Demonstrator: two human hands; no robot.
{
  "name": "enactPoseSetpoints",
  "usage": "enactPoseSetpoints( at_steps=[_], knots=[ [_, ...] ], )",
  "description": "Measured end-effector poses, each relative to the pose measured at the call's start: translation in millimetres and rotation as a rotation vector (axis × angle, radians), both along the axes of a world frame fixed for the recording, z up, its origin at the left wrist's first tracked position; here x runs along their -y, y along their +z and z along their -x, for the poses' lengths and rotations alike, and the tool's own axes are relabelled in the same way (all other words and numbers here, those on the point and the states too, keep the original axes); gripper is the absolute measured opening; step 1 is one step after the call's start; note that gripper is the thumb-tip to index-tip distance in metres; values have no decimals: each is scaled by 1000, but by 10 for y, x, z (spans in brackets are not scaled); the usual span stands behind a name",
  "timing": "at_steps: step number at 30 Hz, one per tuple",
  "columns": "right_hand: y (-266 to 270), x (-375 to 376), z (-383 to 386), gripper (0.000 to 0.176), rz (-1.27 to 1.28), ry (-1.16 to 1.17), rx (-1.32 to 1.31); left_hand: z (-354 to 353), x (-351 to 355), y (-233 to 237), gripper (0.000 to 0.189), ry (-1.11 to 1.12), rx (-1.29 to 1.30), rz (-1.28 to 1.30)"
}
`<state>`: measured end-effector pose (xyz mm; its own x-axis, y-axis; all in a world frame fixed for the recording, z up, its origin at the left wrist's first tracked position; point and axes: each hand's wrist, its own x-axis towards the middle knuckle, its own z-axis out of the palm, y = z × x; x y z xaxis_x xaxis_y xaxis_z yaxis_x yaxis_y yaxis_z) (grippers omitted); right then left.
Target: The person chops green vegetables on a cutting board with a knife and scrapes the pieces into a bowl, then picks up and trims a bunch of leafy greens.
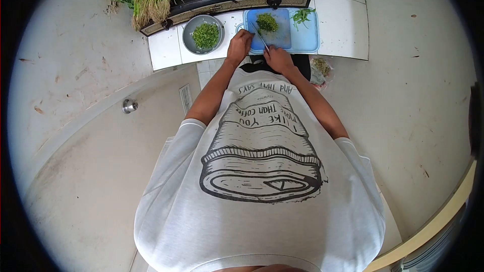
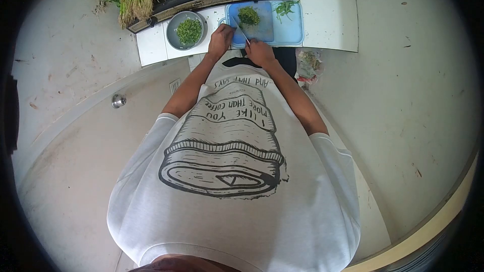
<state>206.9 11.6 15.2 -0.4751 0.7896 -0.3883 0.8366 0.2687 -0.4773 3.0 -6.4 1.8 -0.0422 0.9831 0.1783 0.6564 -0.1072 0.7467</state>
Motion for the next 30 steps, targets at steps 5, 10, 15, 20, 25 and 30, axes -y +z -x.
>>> enactPoseSetpoints(
  at_steps=[5, 10, 15, 20, 25, 30],
  knots=[
    [45, -2, 10, 41, 14, 66, -8, -10, -12, 11, 13, 42, 34, 19],
    [-81, 18, 40, 44, -28, 47, -66, 20, -16, -28, 13, 23, 36, 15],
    [-84, -12, 127, 38, 16, 28, -30, 10, -47, -42, 13, 45, 35, 50],
    [-77, 39, 7, 41, -16, 37, -59, 20, -44, -34, 12, 45, 29, 84],
    [-54, 61, -23, 42, -8, 9, -34, 9, -35, 8, 13, 35, 5, 96],
    [-61, 62, -14, 44, -7, 19, -58, -3, -38, 34, 14, 27, -3, 99]
  ],
)
